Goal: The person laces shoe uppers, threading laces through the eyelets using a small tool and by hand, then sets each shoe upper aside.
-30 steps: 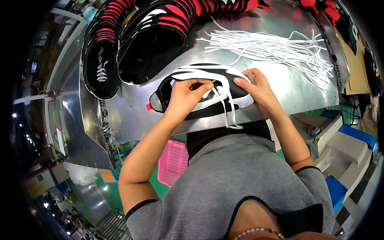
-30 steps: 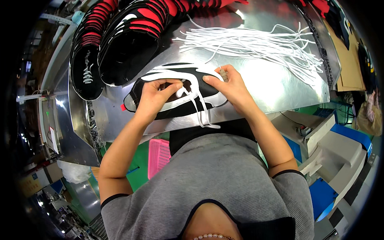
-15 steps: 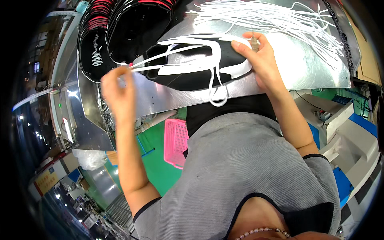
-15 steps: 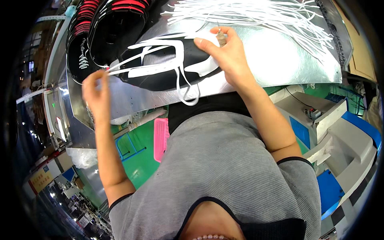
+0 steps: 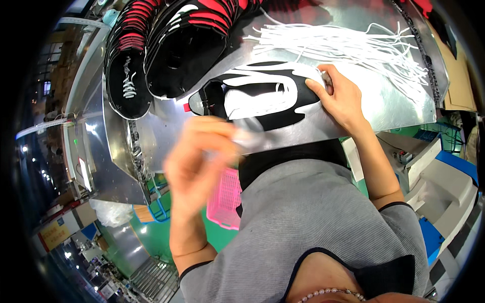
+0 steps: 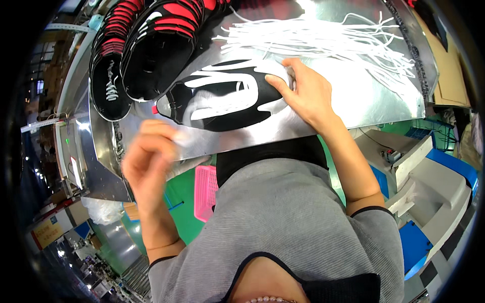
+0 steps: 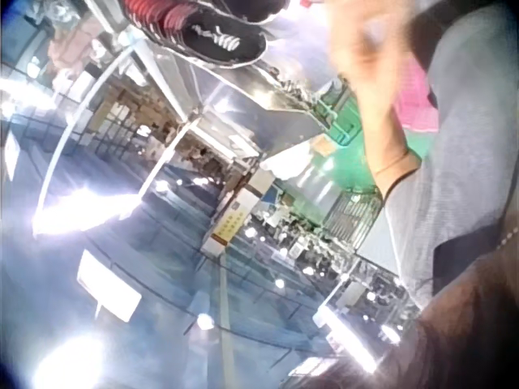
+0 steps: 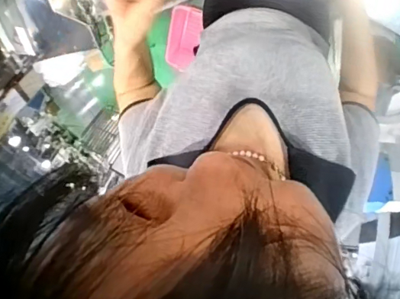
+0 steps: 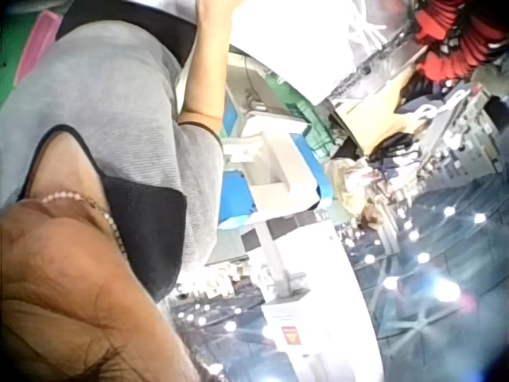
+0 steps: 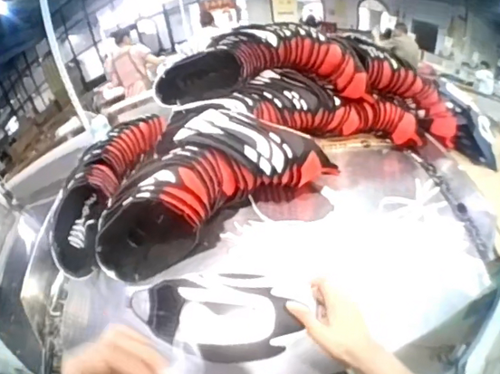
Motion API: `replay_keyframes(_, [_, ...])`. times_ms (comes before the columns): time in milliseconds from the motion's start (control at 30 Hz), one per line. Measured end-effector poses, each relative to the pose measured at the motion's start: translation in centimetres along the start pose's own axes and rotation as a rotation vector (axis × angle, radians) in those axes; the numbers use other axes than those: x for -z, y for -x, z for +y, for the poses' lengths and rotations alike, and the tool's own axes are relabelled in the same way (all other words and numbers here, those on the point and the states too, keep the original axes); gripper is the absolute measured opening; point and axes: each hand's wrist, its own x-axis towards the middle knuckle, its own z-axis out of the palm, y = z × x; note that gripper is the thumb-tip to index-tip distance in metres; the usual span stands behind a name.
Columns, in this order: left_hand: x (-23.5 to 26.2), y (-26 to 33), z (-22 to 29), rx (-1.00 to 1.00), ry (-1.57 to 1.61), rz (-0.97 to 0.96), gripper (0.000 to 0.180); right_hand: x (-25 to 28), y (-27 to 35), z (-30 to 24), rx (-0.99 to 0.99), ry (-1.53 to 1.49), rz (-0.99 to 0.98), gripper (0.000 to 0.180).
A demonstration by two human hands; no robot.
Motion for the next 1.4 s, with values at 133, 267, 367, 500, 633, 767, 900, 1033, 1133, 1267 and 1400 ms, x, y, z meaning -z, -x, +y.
replay_keyframes(133, [-1.7, -4.6, -1.0, -0.092, -0.123, 0.144, 0.011, 1.4, -0.2, 1.3, 0.101, -0.028, 0.234, 0.036])
replay_keyframes(267, [-3.1, -5.9, -2.1, -0.121, -0.39, 0.058, 0.007, 3.2, 0.5, -0.3, 0.141, -0.74, -0.131, 0.026])
replay_keyframes(367, [-5.7, -7.1, -3.4, -0.111, -0.312, 0.112, 0.008, 0.8, 0.8, -3.8, 0.256, -0.874, -0.253, 0.017])
replay_keyframes(500, [-5.7, -7.0, -4.2, -0.079, -0.425, 0.14, 0.01, -0.5, 0.2, -4.3, -0.143, -1.186, -0.386, 0.014])
replay_keyframes(633, [-3.6, -4.7, -6.1, 0.209, -0.472, -0.096, 0.021, -2.1, -0.5, -2.8, -0.076, -1.014, -0.197, 0.018])
replay_keyframes(767, [-3.3, -8.0, -8.2, 1.089, 0.344, -0.242, 0.067, -3.8, -0.4, -3.7, -0.082, -0.788, -0.075, 0.029])
replay_keyframes(900, [-5.1, -7.8, -9.5, 1.075, 0.278, -0.211, 0.048, -4.0, -0.2, -3.6, -0.096, -0.656, -0.062, 0.033])
replay_keyframes(1033, [-6.4, -6.9, -8.3, 0.844, 0.198, -0.024, 0.02, -3.5, -0.1, -3.7, -0.043, -0.605, -0.095, 0.032])
replay_keyframes(1133, [-6.7, -6.8, -8.4, 0.794, 0.145, 0.011, 0.014, -3.1, -0.1, -3.9, 0.004, -0.5, -0.138, 0.031])
replay_keyframes(1267, [-6.9, -6.6, -8.2, 0.749, 0.143, 0.063, 0.01, -2.3, 0.1, -3.3, 0.083, -0.553, -0.145, 0.028])
replay_keyframes(1400, [-7.0, -6.2, -7.9, 0.751, 0.098, 0.064, 0.014, -1.3, 0.7, -2.1, 0.147, -0.552, -0.171, 0.019])
